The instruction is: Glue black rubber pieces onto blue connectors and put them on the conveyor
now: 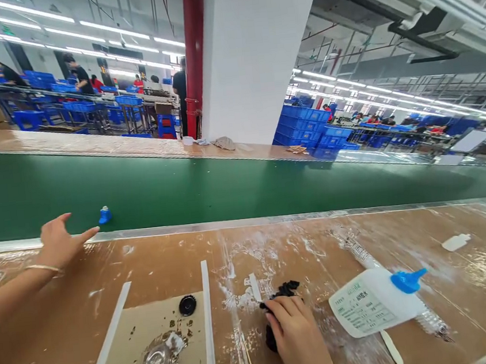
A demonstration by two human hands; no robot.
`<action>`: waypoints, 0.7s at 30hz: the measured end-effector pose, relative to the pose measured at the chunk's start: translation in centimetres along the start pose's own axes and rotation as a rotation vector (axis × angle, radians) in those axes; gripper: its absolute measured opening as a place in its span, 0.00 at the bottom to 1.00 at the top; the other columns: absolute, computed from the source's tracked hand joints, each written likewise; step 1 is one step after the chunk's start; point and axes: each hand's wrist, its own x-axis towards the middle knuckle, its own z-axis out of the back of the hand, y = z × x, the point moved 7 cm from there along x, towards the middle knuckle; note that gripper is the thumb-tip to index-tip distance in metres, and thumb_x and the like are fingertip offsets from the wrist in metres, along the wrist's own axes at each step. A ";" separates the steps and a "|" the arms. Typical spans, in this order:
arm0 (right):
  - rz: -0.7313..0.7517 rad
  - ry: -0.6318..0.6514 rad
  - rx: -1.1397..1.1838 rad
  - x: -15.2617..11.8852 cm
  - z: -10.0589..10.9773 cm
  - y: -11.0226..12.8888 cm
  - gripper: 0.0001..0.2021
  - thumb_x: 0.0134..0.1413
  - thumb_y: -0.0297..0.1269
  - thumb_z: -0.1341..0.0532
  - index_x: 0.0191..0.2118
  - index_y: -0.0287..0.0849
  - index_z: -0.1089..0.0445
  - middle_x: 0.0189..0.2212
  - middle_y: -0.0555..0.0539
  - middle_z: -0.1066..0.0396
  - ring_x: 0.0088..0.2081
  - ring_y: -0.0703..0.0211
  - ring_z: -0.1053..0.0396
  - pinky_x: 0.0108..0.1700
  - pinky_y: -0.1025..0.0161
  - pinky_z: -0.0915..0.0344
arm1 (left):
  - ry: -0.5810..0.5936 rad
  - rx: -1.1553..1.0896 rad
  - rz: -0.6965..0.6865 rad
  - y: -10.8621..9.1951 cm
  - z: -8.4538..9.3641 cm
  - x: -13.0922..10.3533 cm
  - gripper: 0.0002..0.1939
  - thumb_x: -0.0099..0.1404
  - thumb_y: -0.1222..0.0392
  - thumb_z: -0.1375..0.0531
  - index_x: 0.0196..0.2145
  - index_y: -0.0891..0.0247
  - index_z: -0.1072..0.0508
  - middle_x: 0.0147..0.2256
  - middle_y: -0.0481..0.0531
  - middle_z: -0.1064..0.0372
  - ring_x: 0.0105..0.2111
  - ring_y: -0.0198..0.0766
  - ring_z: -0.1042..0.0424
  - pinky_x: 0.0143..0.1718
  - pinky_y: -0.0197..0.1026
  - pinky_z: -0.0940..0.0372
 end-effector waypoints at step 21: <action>-0.837 -0.110 2.091 0.8 -1.5 5.3 0.16 0.37 0.30 0.22 0.34 0.39 0.25 0.29 0.47 0.31 0.24 0.75 0.38 0.27 0.80 0.41 | 0.233 0.016 -0.033 -1.5 -8.2 6.1 0.33 0.60 0.48 0.41 0.57 0.71 0.41 0.52 0.65 0.36 0.52 0.56 0.38 0.50 0.53 0.44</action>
